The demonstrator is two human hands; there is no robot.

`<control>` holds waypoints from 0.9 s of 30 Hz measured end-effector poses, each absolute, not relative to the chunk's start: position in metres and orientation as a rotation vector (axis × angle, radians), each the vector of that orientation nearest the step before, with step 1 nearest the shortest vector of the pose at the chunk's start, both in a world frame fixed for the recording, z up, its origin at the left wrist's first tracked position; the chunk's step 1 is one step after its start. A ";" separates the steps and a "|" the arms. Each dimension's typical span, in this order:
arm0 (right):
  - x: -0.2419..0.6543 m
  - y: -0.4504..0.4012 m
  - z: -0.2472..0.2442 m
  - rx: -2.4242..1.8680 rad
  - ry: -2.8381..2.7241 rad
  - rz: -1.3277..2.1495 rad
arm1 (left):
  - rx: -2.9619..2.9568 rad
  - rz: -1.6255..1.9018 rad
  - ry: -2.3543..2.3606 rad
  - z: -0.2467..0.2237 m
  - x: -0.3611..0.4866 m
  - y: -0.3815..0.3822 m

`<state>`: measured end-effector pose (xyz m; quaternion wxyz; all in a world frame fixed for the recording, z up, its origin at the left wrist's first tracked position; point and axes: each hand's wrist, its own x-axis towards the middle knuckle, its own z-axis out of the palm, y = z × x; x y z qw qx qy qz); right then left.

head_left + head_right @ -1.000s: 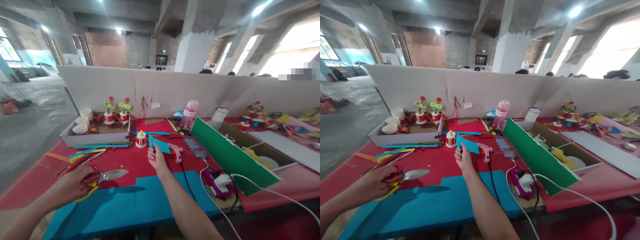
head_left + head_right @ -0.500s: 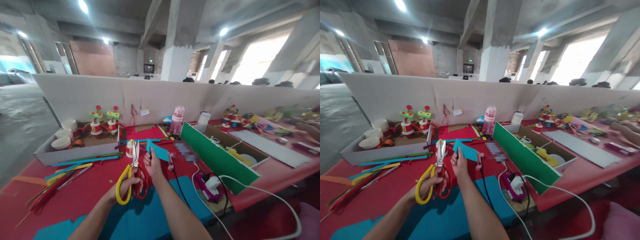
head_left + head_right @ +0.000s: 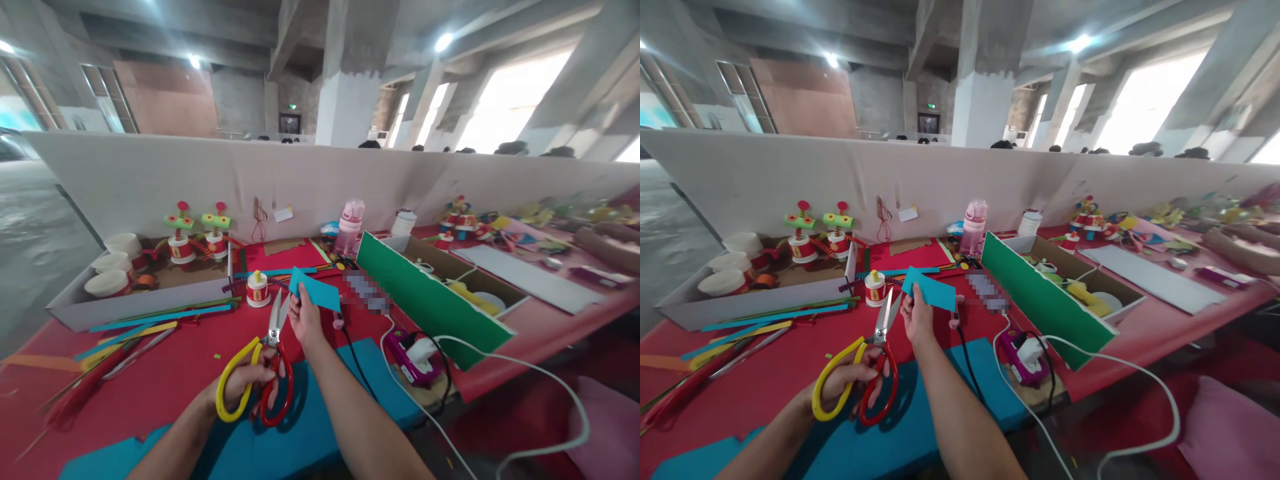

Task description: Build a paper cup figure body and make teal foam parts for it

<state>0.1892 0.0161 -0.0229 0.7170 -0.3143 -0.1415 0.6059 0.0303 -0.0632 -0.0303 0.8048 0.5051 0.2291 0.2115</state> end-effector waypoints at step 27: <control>0.187 0.012 -0.019 -0.657 -0.299 1.402 | 1.078 0.466 0.544 -0.037 0.029 -0.060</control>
